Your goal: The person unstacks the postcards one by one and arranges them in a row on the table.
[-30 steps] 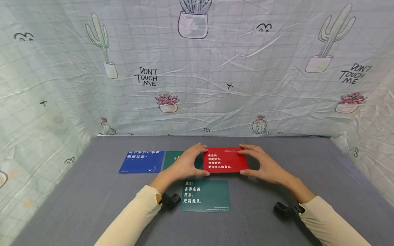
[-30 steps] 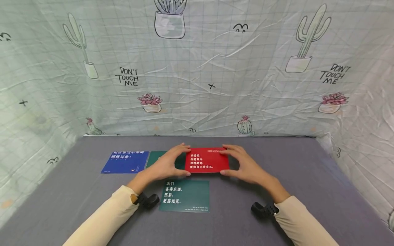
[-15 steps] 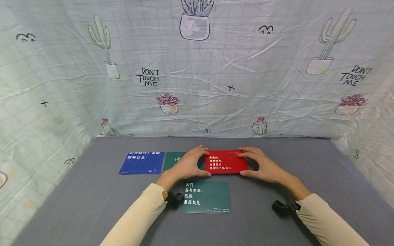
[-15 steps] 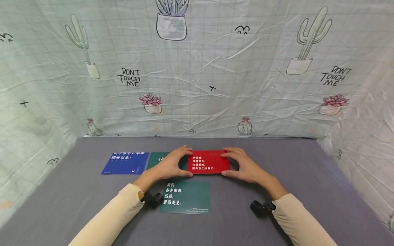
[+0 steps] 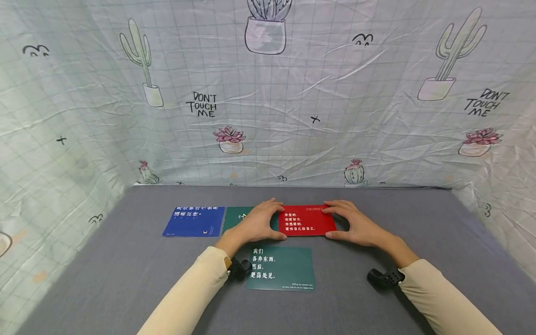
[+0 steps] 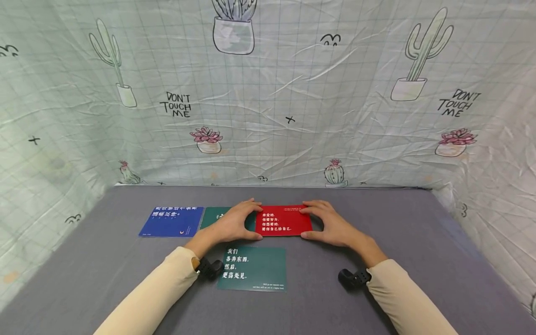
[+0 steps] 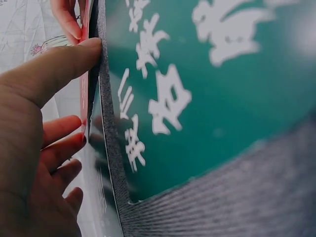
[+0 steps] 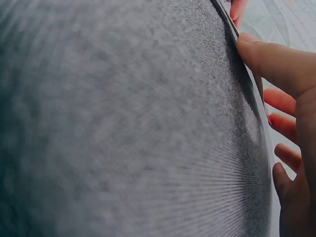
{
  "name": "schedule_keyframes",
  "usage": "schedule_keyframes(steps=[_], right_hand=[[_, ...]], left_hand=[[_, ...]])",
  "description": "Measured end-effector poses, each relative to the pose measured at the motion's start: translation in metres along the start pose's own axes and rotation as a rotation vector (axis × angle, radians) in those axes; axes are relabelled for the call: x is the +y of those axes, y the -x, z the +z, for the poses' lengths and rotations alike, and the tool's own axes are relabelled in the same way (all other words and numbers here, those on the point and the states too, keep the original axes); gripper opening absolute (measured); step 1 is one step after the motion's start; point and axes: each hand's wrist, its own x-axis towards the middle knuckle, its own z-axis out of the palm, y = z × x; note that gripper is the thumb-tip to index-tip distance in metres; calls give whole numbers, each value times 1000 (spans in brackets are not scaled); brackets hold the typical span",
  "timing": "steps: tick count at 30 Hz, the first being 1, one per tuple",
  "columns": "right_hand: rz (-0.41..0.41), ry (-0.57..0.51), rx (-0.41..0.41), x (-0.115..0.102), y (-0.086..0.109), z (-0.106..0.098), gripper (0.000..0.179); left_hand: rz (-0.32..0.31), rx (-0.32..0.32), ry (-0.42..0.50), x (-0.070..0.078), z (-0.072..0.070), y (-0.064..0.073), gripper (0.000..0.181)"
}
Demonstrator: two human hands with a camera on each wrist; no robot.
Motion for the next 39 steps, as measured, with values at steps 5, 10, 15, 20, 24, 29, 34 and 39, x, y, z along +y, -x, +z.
schedule_keyframes(steps=[5,10,15,20,24,29,34,39], right_hand=[[6,6,-15,2,0,1,64],[18,14,-27,4,0,2,65],[34,13,-38,4,0,3,66],[40,14,-48,3,0,2,67],[35,11,-50,3,0,2,67],[28,12,-53,3,0,1,67],[25,14,-56,3,0,1,67],[31,6,-61,1,-1,0,68]], left_hand=[[-8,-14,-12,1,-2,-1,71],[-18,-22,-27,1,-2,-1,71],[-22,-26,-45,1,-2,-2,71],[-16,-30,-46,1,-3,-1,71],[-16,-31,-39,1,-4,-1,70],[-19,-33,-38,2,-3,-1,71],[-20,-36,-39,2,-4,-1,71],[-10,-35,-35,1,-4,-1,72]])
